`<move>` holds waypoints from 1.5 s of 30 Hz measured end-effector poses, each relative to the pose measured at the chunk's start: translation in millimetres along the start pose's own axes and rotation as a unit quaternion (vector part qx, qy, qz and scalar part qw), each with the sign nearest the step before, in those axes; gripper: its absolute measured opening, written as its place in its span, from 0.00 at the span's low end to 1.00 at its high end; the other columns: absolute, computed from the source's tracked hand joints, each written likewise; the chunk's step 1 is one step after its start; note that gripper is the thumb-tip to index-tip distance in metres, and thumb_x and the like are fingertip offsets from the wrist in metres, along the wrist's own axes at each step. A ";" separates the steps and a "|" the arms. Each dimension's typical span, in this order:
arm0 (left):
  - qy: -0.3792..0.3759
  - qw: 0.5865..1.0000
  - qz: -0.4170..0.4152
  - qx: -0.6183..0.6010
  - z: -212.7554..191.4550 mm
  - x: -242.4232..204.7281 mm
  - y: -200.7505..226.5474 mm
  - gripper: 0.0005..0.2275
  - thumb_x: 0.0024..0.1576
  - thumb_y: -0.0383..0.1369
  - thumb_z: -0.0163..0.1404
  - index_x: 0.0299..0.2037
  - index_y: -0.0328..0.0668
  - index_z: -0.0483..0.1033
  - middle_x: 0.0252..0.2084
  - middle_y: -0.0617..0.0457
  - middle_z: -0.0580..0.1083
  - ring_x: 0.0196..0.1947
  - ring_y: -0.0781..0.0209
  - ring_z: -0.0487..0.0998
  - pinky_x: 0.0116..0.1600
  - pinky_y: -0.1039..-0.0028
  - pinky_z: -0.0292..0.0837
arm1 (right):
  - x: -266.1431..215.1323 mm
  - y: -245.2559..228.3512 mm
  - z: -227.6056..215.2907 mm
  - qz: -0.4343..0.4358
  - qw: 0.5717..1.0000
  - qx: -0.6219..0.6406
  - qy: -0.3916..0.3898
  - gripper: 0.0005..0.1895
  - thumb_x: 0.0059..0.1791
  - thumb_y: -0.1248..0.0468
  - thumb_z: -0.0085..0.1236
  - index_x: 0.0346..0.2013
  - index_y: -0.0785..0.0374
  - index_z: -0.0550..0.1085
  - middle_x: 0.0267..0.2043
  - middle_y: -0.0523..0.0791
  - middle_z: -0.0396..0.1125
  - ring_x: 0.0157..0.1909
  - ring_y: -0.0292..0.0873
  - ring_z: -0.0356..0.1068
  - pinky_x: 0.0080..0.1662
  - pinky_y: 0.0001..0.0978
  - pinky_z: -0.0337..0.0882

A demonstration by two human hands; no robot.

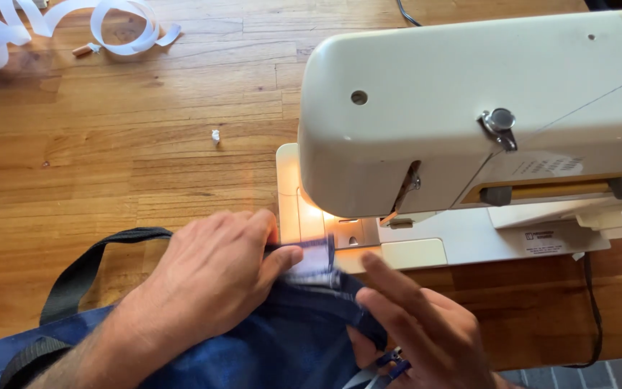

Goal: Sewing a blue fabric bag using a sewing machine and trimming excess threads with a small tool.

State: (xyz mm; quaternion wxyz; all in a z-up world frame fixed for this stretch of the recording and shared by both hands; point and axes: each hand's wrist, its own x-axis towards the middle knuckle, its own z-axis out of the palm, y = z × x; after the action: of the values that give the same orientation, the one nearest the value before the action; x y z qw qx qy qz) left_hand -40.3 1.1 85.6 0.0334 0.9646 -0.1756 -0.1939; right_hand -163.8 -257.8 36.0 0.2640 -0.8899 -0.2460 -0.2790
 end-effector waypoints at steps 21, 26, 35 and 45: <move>0.068 0.987 0.044 -0.136 20.9 45.8 25.7 0.17 0.66 0.48 0.52 0.36 0.44 0.83 0.34 0.30 0.81 0.38 0.17 0.76 0.43 0.39 0.71 | 41.1 40.1 -21.7 -0.151 0.957 -0.073 -0.236 0.29 0.23 0.59 0.62 0.40 0.53 0.74 0.77 0.42 0.75 0.23 0.48 0.72 0.28 0.44 0.66; 0.052 0.989 0.022 -0.139 20.7 51.2 21.2 0.16 0.67 0.48 0.53 0.40 0.46 0.86 0.38 0.35 0.84 0.44 0.22 0.81 0.48 0.41 0.75 | 45.1 42.4 -16.9 -0.188 0.948 -0.143 -0.212 0.18 0.32 0.57 0.63 0.35 0.51 0.72 0.80 0.44 0.72 0.20 0.47 0.59 0.29 0.44 0.58; 0.040 0.990 0.009 -0.138 18.2 52.1 18.9 0.21 0.67 0.47 0.50 0.28 0.39 0.78 0.32 0.31 0.79 0.35 0.22 0.76 0.43 0.43 0.69 | 46.6 61.0 -4.8 -0.097 0.963 0.043 -0.246 0.21 0.31 0.66 0.60 0.39 0.57 0.72 0.77 0.48 0.73 0.23 0.57 0.67 0.31 0.47 0.69; -0.027 0.980 -0.158 -0.119 6.8 -15.0 0.4 0.25 0.69 0.68 0.46 0.48 0.60 0.80 0.50 0.49 0.87 0.55 0.36 0.85 0.58 0.45 0.76 | 35.1 62.8 -5.3 -0.097 0.958 0.024 -0.268 0.32 0.21 0.59 0.60 0.40 0.55 0.73 0.81 0.46 0.70 0.35 0.55 0.78 0.33 0.47 0.72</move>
State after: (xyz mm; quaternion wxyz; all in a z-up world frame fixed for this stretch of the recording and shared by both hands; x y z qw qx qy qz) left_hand -56.0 6.0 84.8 0.1123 0.9636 0.0025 -0.2427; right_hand -103.5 -297.3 40.8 0.1814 -0.8972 -0.3996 -0.0486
